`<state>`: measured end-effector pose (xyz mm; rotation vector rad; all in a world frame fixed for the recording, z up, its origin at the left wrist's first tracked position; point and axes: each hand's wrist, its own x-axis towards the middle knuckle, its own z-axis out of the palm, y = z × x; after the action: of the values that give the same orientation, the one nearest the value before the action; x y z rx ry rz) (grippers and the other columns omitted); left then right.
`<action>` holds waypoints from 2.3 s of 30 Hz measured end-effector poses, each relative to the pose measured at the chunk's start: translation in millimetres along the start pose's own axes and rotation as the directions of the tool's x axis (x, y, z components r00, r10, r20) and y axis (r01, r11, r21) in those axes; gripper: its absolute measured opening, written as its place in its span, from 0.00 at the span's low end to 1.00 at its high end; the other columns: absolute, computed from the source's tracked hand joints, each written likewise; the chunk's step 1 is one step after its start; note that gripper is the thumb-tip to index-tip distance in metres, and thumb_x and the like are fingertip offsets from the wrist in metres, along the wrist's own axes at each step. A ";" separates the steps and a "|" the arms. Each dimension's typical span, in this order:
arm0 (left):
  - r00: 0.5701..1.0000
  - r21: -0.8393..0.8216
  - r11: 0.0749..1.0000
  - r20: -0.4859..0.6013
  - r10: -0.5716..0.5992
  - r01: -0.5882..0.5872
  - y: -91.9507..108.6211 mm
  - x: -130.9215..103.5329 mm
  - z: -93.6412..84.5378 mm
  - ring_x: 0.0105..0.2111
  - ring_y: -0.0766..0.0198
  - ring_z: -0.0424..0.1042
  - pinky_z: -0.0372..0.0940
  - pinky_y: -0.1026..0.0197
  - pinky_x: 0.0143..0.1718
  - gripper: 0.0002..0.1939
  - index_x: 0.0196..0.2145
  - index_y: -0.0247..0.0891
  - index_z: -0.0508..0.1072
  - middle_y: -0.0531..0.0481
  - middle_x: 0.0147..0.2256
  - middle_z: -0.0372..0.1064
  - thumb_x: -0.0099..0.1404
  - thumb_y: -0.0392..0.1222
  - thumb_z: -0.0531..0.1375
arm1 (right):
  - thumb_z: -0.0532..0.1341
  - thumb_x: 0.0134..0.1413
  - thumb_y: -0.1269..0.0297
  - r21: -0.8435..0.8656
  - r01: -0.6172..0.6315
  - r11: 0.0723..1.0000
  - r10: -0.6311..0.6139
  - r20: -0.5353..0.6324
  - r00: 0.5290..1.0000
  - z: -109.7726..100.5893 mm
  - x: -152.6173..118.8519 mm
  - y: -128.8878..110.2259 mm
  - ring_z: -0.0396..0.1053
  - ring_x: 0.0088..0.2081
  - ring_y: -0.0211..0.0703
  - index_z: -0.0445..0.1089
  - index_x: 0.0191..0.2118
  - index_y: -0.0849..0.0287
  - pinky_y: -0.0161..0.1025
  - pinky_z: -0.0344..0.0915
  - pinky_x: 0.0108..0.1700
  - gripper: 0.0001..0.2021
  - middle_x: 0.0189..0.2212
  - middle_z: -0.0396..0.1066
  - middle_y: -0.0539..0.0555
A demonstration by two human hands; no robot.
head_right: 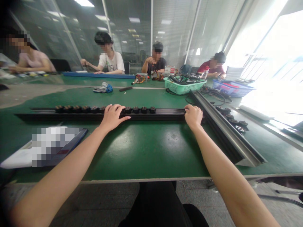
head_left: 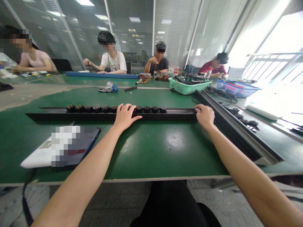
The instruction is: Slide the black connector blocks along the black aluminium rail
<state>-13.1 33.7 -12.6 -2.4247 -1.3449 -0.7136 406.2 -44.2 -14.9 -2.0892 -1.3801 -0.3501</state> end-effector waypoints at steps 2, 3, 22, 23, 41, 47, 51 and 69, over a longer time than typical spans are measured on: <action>1.000 0.001 1.000 -0.002 0.003 -0.003 0.1 0.0 -0.2 0.59 0.45 0.65 0.46 0.42 0.69 0.30 0.60 0.42 0.70 0.39 0.55 0.68 0.70 0.64 0.57 | 0.55 0.61 0.65 0.000 0.004 1.000 -0.004 -0.007 1.000 0.1 0.0 0.2 0.68 0.44 0.54 0.79 0.47 0.54 0.47 0.61 0.47 0.16 0.42 0.76 0.60; 1.000 0.004 1.000 -0.002 0.003 -0.003 0.2 0.0 -0.4 0.59 0.45 0.65 0.46 0.43 0.69 0.30 0.59 0.42 0.70 0.39 0.55 0.68 0.70 0.64 0.57 | 0.55 0.60 0.64 0.001 0.007 1.000 -0.007 -0.010 1.000 0.1 -0.1 0.2 0.68 0.43 0.54 0.79 0.47 0.54 0.47 0.61 0.47 0.17 0.41 0.76 0.60; 1.000 0.015 1.000 -0.001 0.002 -0.002 0.8 0.3 -0.8 0.59 0.45 0.65 0.46 0.43 0.69 0.29 0.59 0.41 0.70 0.38 0.56 0.69 0.71 0.63 0.58 | 0.54 0.63 0.60 0.039 -0.018 0.999 0.019 -0.015 1.000 0.3 -0.3 1.1 0.67 0.46 0.55 0.74 0.55 0.53 0.52 0.57 0.53 0.19 0.42 0.75 0.60; 1.000 0.012 1.000 -0.001 0.003 -0.003 0.8 0.3 -0.7 0.59 0.45 0.65 0.46 0.43 0.69 0.29 0.59 0.40 0.70 0.38 0.55 0.68 0.71 0.63 0.58 | 0.55 0.62 0.59 0.037 -0.031 0.999 0.032 -0.027 0.999 1.4 0.4 1.5 0.66 0.47 0.55 0.72 0.58 0.54 0.52 0.57 0.54 0.21 0.43 0.75 0.61; 1.000 0.027 1.000 -0.016 0.009 -0.008 -0.1 -0.1 1.3 0.59 0.46 0.65 0.47 0.43 0.69 0.29 0.59 0.41 0.70 0.39 0.55 0.69 0.70 0.63 0.58 | 0.59 0.59 0.50 -0.062 -0.170 0.984 0.168 -0.035 0.985 1.7 8.4 12.0 0.61 0.51 0.64 0.79 0.45 0.63 0.56 0.58 0.52 0.22 0.44 0.75 0.68; 1.000 0.024 1.000 -0.009 0.004 -0.003 0.1 0.1 0.9 0.59 0.45 0.65 0.46 0.43 0.69 0.29 0.59 0.39 0.70 0.38 0.55 0.69 0.70 0.63 0.59 | 0.59 0.59 0.50 -0.068 -0.166 0.984 0.164 -0.034 0.986 1.9 8.2 11.9 0.60 0.51 0.64 0.80 0.45 0.63 0.56 0.57 0.53 0.22 0.44 0.75 0.68; 1.000 0.027 1.000 -0.003 0.003 -0.003 0.0 0.1 0.1 0.59 0.45 0.65 0.46 0.43 0.69 0.30 0.59 0.38 0.70 0.37 0.55 0.69 0.70 0.63 0.59 | 0.59 0.58 0.51 -0.085 -0.174 0.981 0.170 -0.049 0.984 2.5 9.3 14.5 0.60 0.51 0.63 0.80 0.44 0.64 0.56 0.57 0.53 0.21 0.44 0.75 0.69; 1.000 0.033 0.999 -0.001 0.005 -0.005 0.8 -0.2 -0.9 0.59 0.45 0.65 0.46 0.44 0.69 0.30 0.59 0.38 0.70 0.38 0.55 0.69 0.70 0.62 0.59 | 0.61 0.60 0.54 -0.130 -0.229 0.965 0.225 -0.045 0.973 3.1 14.3 26.3 0.61 0.53 0.62 0.77 0.49 0.65 0.56 0.58 0.56 0.20 0.49 0.71 0.68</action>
<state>-12.7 32.7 -11.9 -2.4007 -1.3393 -0.6863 435.6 -39.0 -18.8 -2.3146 -1.1110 -0.3857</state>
